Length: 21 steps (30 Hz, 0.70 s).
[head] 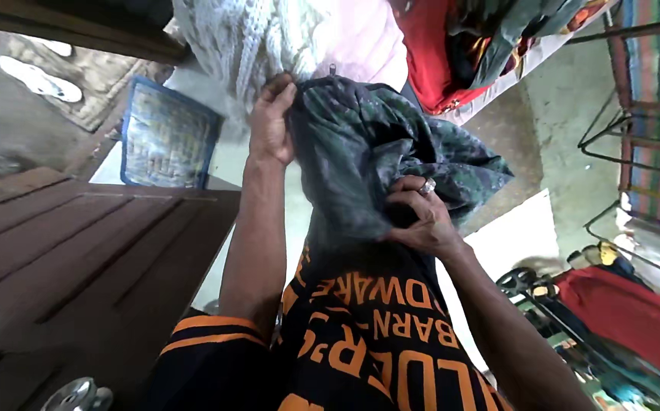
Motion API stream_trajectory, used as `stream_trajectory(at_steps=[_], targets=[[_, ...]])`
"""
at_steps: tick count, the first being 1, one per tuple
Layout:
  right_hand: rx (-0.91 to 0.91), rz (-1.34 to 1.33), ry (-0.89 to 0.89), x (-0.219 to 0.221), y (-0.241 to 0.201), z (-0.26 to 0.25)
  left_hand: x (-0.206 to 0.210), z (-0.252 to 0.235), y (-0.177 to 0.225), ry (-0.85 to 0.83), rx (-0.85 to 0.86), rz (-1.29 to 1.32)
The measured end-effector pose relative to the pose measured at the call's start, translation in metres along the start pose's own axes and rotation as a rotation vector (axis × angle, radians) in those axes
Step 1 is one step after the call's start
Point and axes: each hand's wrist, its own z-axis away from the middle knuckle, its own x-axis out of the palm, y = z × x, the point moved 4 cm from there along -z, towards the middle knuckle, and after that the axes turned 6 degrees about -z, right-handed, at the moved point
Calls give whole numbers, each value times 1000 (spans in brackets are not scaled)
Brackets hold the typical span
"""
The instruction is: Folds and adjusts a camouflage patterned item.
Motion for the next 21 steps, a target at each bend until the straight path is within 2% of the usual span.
stream_trajectory(at_steps=[2,5,7,9,12,15,18,21], targets=[[-32,63,-19,3,3,3,-3,11,4,25,84,-212],[-97,240,93,8,8,-2,-13,35,6,69,200,-415],[-111,382,137,12,8,-6,-26,73,-6,68,111,-424],[-96,408,168,10,9,-9,-38,116,-30,3,-14,-465],[-68,207,212,-17,14,-13,-35,167,-59,-70,-180,-493],[74,-161,215,-66,30,-17,-27,168,-64,52,-157,-495],[300,-383,241,-116,61,-16,-24,157,-53,207,-143,-421],[352,-545,230,-147,93,-28,-9,155,-24,181,-183,-398]])
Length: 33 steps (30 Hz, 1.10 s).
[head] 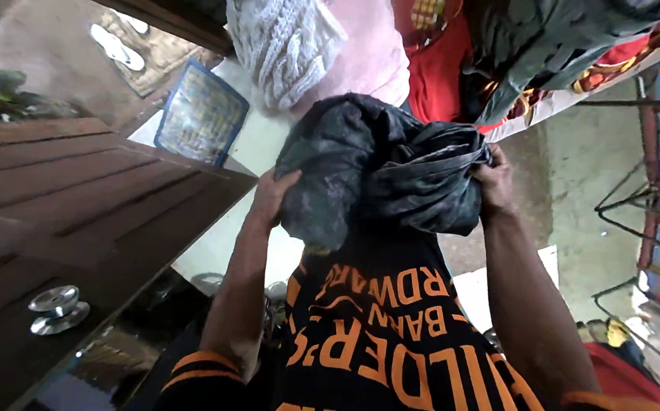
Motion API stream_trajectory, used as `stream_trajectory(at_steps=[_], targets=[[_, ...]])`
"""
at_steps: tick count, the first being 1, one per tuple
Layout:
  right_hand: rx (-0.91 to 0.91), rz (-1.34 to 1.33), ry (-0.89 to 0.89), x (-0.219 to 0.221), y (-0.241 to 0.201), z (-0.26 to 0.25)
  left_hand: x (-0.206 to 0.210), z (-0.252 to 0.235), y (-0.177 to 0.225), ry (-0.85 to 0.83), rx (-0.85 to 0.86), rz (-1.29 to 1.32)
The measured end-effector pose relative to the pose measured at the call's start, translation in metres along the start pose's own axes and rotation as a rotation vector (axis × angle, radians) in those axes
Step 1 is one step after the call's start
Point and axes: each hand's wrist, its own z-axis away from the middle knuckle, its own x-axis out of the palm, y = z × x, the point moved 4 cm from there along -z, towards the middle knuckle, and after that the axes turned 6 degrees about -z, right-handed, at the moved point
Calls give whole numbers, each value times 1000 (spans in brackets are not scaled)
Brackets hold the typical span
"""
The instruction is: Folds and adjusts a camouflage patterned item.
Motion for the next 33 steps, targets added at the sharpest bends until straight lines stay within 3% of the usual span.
stream_trajectory(at_steps=[4,9,14,20,25,30,33], targets=[[45,-177,-70,-6,4,1,14,8,26,-152,-84,78],[180,-305,19,-10,26,38,19,3,21,-298,-47,207],[198,-413,61,-18,42,56,34,-19,25,-270,-88,-108],[286,-415,-48,-28,28,41,43,-3,58,-219,-67,-206],[265,-573,-247,-32,22,23,55,21,93,-199,-26,-242],[-13,-450,-648,-37,-31,4,74,45,132,-212,145,-224],[-79,-365,-779,-35,-46,-8,79,18,142,-122,208,-488]])
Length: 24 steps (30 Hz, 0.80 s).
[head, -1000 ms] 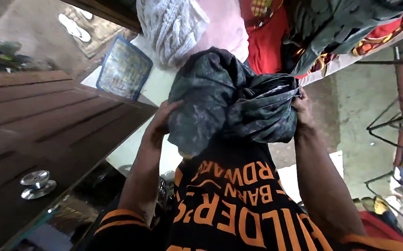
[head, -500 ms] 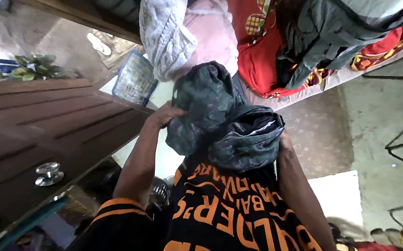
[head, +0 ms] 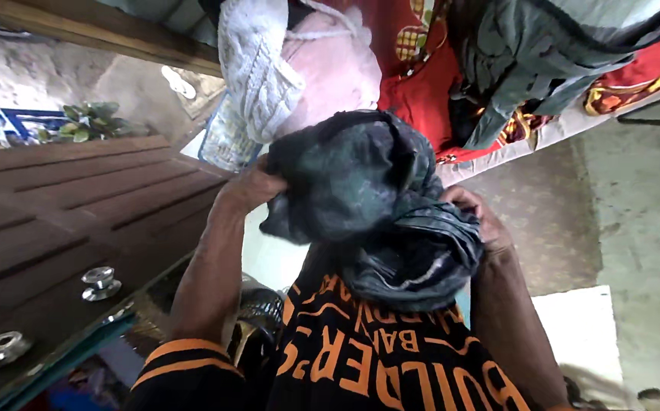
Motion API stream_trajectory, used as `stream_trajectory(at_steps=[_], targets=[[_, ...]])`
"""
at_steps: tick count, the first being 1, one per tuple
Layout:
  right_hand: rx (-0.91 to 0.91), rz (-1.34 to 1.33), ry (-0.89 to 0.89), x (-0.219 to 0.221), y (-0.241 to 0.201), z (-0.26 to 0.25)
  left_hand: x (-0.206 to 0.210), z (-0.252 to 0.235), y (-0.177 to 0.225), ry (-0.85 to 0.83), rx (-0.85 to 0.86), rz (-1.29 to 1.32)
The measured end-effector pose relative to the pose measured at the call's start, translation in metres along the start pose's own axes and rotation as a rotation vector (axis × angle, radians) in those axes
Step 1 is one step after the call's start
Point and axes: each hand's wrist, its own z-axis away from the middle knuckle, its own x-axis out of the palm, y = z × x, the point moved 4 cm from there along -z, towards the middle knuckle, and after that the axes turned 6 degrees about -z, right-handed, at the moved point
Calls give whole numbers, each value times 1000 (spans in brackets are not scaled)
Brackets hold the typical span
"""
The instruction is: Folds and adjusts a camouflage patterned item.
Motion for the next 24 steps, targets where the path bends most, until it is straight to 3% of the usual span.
stream_trajectory(at_steps=[2,5,8,11,13,15,17,19,22,23,24], targets=[[136,-7,55,-1,21,-5,2,-38,-15,60,-51,-280],[343,-1,161,2,67,-8,11,-76,-49,220,-1,-396],[344,-36,168,7,81,-3,22,-50,-48,407,-4,-422],[321,-76,179,5,79,-5,52,1,-1,666,246,-507],[312,-97,171,5,78,-7,90,5,28,541,309,-459],[278,-109,167,5,77,-3,123,-22,36,314,191,-453],[166,-145,189,-1,75,9,137,-52,27,262,59,-495],[70,-248,391,-13,64,31,140,-68,14,342,46,-475],[253,-449,959,-12,22,42,142,-67,2,430,103,-417],[65,-515,894,-23,37,53,143,-67,2,427,89,-418],[87,-592,1040,-25,37,56,146,-67,3,414,59,-427]])
